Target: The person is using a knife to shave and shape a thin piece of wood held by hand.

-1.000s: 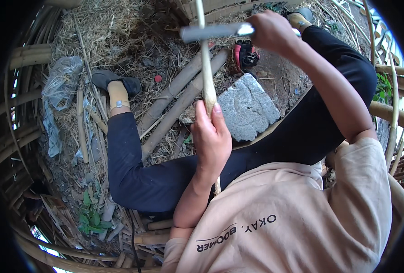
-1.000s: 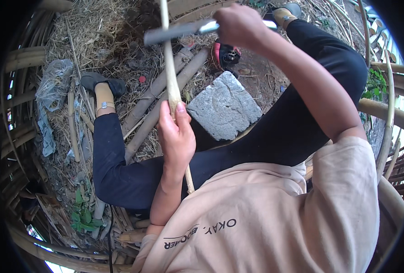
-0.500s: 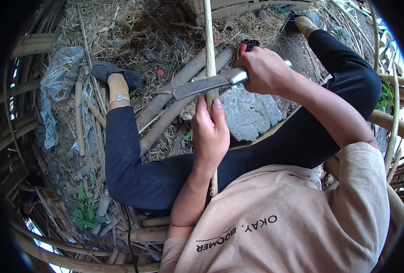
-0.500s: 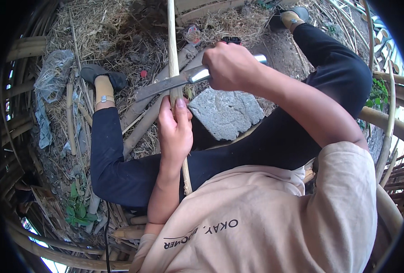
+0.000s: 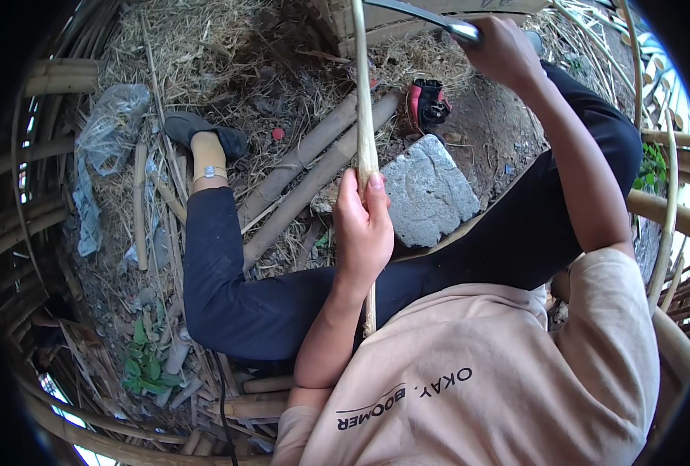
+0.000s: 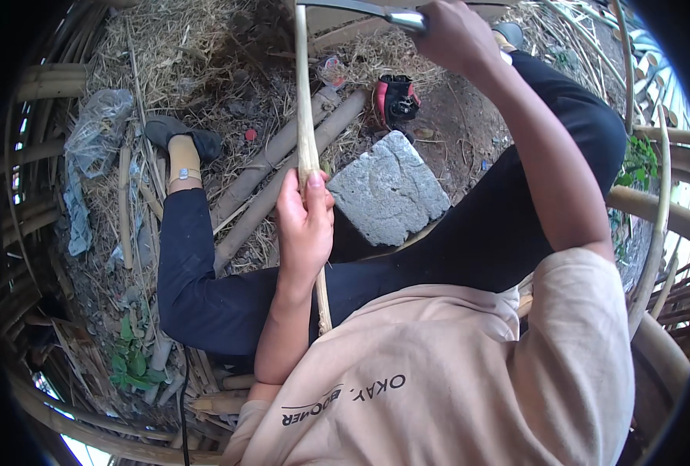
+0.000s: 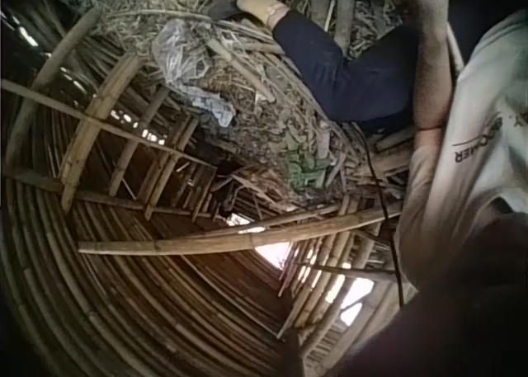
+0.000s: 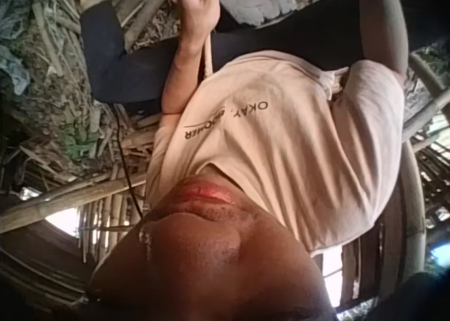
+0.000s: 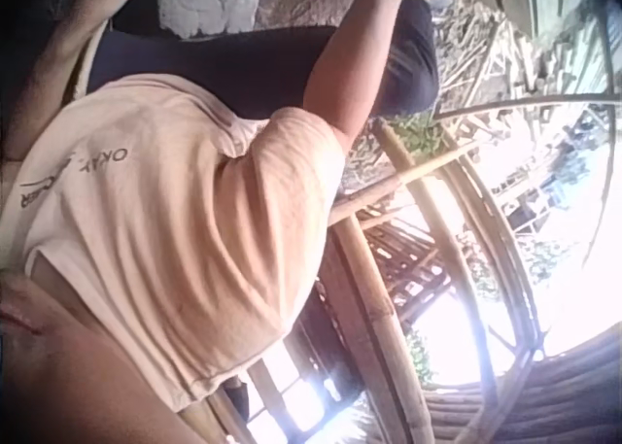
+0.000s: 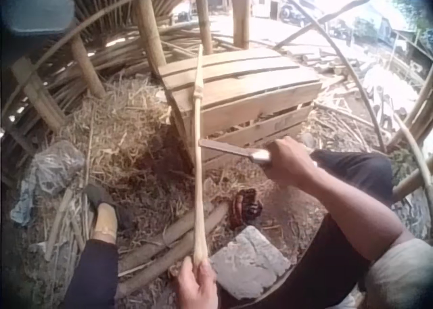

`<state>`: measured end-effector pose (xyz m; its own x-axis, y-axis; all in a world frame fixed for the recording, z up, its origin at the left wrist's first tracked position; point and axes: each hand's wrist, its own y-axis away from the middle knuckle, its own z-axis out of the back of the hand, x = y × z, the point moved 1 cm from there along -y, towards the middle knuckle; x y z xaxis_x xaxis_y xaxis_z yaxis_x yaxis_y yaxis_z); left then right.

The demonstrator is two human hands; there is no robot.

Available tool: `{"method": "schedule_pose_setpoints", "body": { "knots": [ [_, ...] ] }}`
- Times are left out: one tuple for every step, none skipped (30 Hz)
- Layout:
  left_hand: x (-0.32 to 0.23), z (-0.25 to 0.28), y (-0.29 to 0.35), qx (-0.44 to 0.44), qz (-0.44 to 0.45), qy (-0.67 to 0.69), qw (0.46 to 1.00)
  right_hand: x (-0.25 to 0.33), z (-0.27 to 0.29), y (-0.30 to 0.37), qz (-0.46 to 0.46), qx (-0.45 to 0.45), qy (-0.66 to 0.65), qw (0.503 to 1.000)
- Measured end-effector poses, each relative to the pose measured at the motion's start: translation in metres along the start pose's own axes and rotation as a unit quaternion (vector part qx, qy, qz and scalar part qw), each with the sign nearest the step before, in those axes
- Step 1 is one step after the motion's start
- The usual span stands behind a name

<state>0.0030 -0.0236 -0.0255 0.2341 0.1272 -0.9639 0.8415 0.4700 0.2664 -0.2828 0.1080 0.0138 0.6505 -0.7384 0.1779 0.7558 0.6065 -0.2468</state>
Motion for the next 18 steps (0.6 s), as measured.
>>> {"method": "schedule_pose_setpoints", "body": {
  "knots": [
    [0.001,-0.001,-0.002,0.013,0.009,0.022,1.0,0.006,0.007,0.01,0.004,0.006,-0.036,0.999],
    [0.0,0.002,-0.002,0.022,0.02,0.041,0.999,0.027,0.015,0.017,-0.031,0.075,-0.116,0.99],
    [-0.004,0.0,-0.002,0.038,0.044,0.067,0.996,0.038,0.015,0.025,-0.029,0.109,-0.144,0.983],
    [-0.007,0.002,-0.002,0.041,0.052,0.077,0.995,0.05,0.01,0.031,-0.024,0.144,-0.177,0.973],
    [-0.009,0.004,-0.002,0.046,0.059,0.087,0.993,0.059,0.009,0.037,0.013,0.172,-0.195,0.965],
    [-0.009,0.005,-0.002,0.051,0.066,0.097,0.992,0.067,0.008,0.042,0.05,0.199,-0.213,0.955],
    [-0.009,0.003,-0.003,0.051,0.061,0.102,0.992,0.074,0.01,0.046,0.085,0.22,-0.219,0.947],
    [-0.008,0.003,-0.003,0.045,0.05,0.083,0.994,0.074,0.004,0.052,0.134,0.2,-0.237,0.941],
    [-0.006,0.003,-0.003,0.039,0.038,0.063,0.997,0.078,0.002,0.056,0.143,0.207,-0.234,0.939],
    [-0.004,0.003,-0.003,0.033,0.026,0.044,0.998,0.082,0.002,0.059,0.152,0.215,-0.231,0.937],
    [-0.003,0.002,-0.003,0.024,0.007,0.012,1.0,0.084,0.003,0.062,0.143,0.232,-0.213,0.938],
    [-0.003,0.002,-0.003,0.015,-0.011,-0.021,1.0,0.084,0.002,0.065,0.138,0.229,-0.197,0.943],
    [-0.003,0.002,-0.001,0.005,-0.03,-0.053,0.998,0.085,-0.001,0.068,0.134,0.226,-0.182,0.948],
    [-0.002,0.001,0.001,-0.005,-0.043,-0.105,0.994,0.085,-0.002,0.069,0.129,0.224,-0.166,0.952],
    [-0.001,0.0,0.004,-0.015,-0.056,-0.156,0.986,0.085,-0.004,0.068,0.11,0.235,-0.126,0.957],
    [-0.002,-0.002,0.005,-0.024,-0.07,-0.205,0.976,0.082,-0.005,0.067,0.117,0.219,-0.117,0.962],
    [-0.006,-0.005,0.009,-0.021,-0.073,-0.219,0.973,0.078,-0.009,0.066,0.124,0.204,-0.108,0.965],
    [-0.008,-0.006,0.011,-0.018,-0.059,-0.208,0.976,0.073,-0.012,0.065,0.131,0.189,-0.098,0.968]
  ]
}}
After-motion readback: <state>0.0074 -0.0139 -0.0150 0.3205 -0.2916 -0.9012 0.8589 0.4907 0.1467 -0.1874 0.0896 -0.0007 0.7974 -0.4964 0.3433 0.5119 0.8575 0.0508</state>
